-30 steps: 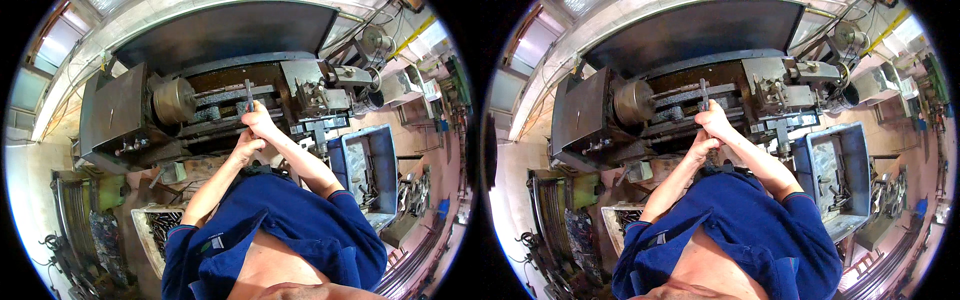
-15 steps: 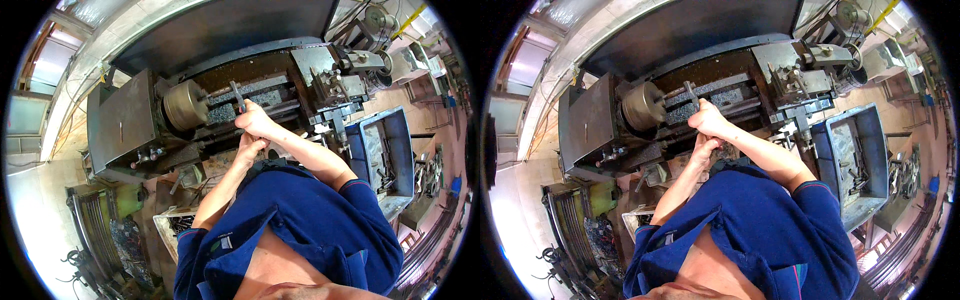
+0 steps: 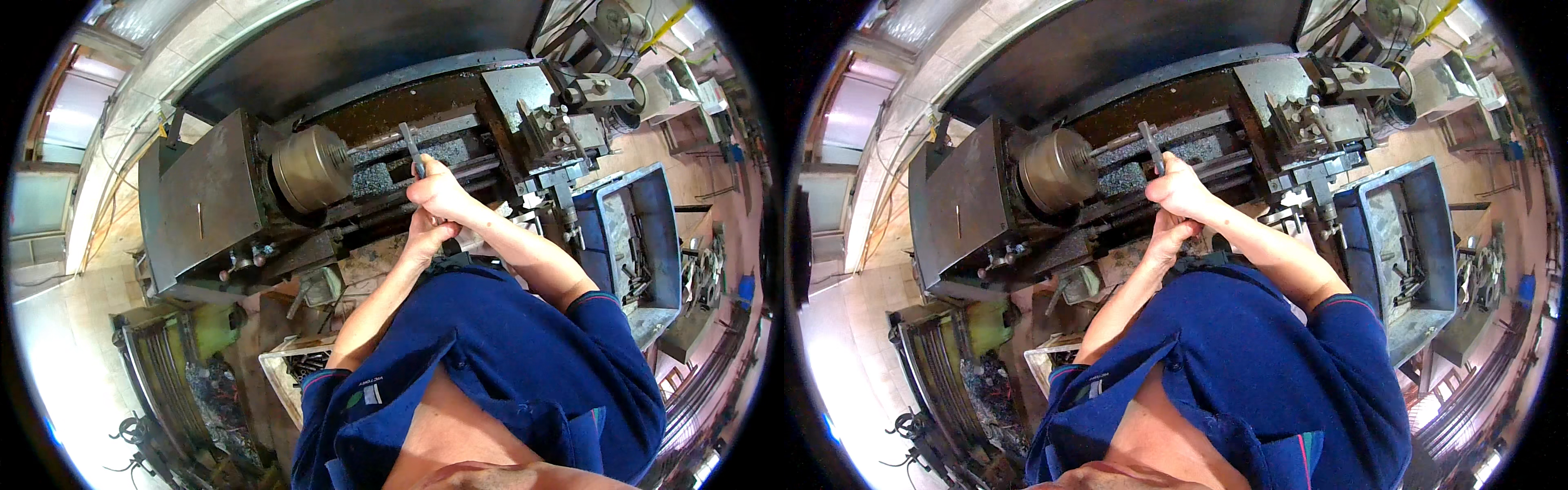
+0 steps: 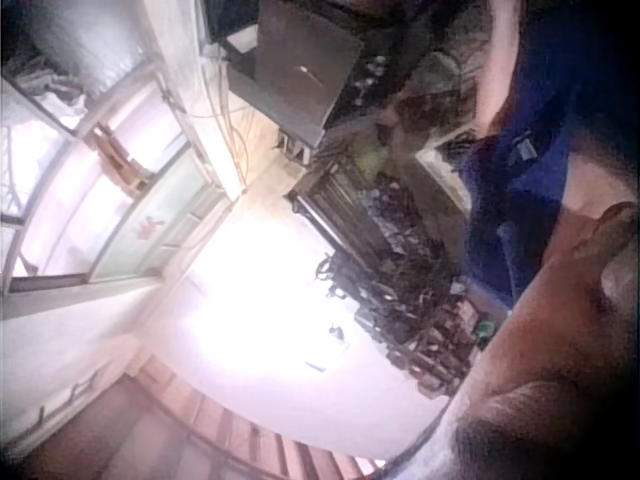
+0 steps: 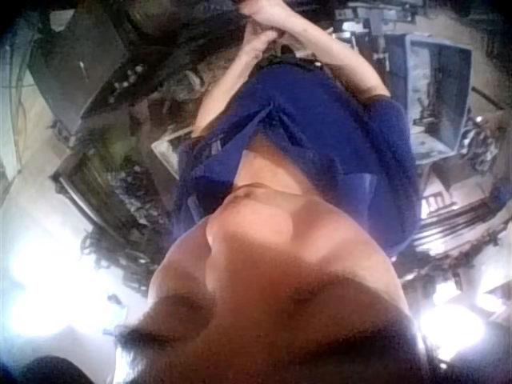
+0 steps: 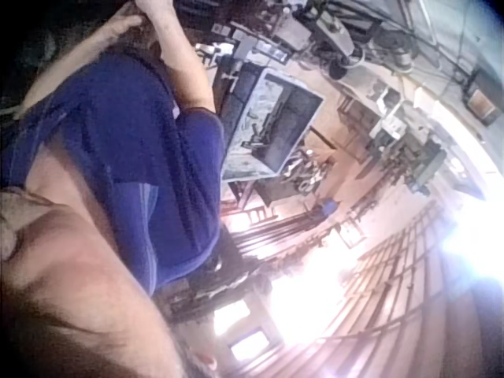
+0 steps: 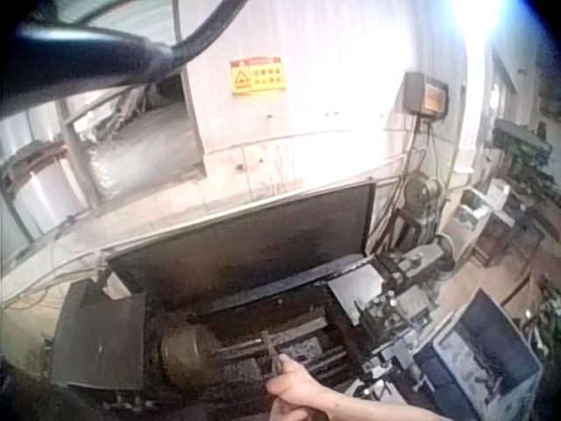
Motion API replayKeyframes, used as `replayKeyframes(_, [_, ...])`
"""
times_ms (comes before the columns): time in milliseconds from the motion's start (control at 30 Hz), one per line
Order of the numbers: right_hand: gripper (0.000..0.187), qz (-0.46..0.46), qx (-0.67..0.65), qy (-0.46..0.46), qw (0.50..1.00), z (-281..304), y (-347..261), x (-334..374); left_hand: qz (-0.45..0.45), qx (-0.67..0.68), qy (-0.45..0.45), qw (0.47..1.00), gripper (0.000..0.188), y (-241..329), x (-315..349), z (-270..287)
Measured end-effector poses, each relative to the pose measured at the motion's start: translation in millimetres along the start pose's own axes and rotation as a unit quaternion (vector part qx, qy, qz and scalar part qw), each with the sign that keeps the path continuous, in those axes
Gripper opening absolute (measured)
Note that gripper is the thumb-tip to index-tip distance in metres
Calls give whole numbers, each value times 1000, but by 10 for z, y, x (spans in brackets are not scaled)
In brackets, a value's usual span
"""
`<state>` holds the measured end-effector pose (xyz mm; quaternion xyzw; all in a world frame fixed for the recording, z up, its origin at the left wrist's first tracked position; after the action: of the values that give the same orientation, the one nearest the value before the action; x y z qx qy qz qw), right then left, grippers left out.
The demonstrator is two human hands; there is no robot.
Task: The person repeatedly picks up small metal rods from a bin, places them into a rotating grinding machine, and then removes the processed rods to place them into a collection bin. The task involves a repetitive cycle of loading, grinding, and unloading metal parts.
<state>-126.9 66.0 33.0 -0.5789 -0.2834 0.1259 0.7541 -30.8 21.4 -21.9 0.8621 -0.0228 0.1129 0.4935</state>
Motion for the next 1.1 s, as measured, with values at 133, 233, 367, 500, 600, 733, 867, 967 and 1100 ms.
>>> replayKeyframes(133, [32, 7, 25, 2, 1000, -94, -115, 17, -9, 28, -9, 1000, 46, 59, 19, 71])
replayKeyframes(233, [32, -16, 30, -28, 999, -65, -182, 48, -8, -10, -20, 1000, 44, 38, 8, 98])
replayKeyframes(367, [33, 1, 5, 8, 1000, 35, -63, 50, -8, 5, -8, 1000, 42, -14, -37, -44])
replayKeyframes(500, [36, 10, 14, -18, 1000, -179, -65, -32, 23, -39, 18, 999, 42, 129, 71, 130])
replayKeyframes(600, [33, 25, 23, -3, 999, -131, -90, 1, -2, -16, 18, 1000, 43, 170, 65, 19])
replayKeyframes(733, [28, 9, -19, 19, 1000, 12, -52, 40, 4, -10, -11, 1000, 43, 64, -9, -73])
replayKeyframes(867, [34, 4, 22, -14, 1000, -163, -106, -17, 25, -42, -13, 999, 36, 187, 55, 133])
replayKeyframes(967, [31, -20, 3, -18, 1000, -91, -63, -15, 14, -30, 30, 999, 40, 136, 38, 23])
replayKeyframes(1100, [29, 6, -19, 3, 1000, -62, -48, -21, -28, 27, 5, 999, 44, 110, 37, -47])
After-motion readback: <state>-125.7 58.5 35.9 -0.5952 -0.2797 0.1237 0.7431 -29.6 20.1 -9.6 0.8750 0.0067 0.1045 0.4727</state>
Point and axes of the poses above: each hand's wrist, its own x-axis away from the middle knuckle, its own z-axis out of the back of the hand, y = z × x, the point moved 2 cm from there along -x, towards the middle knuckle, and after that the axes turned 1 degree about z, right-handed, at the moved point
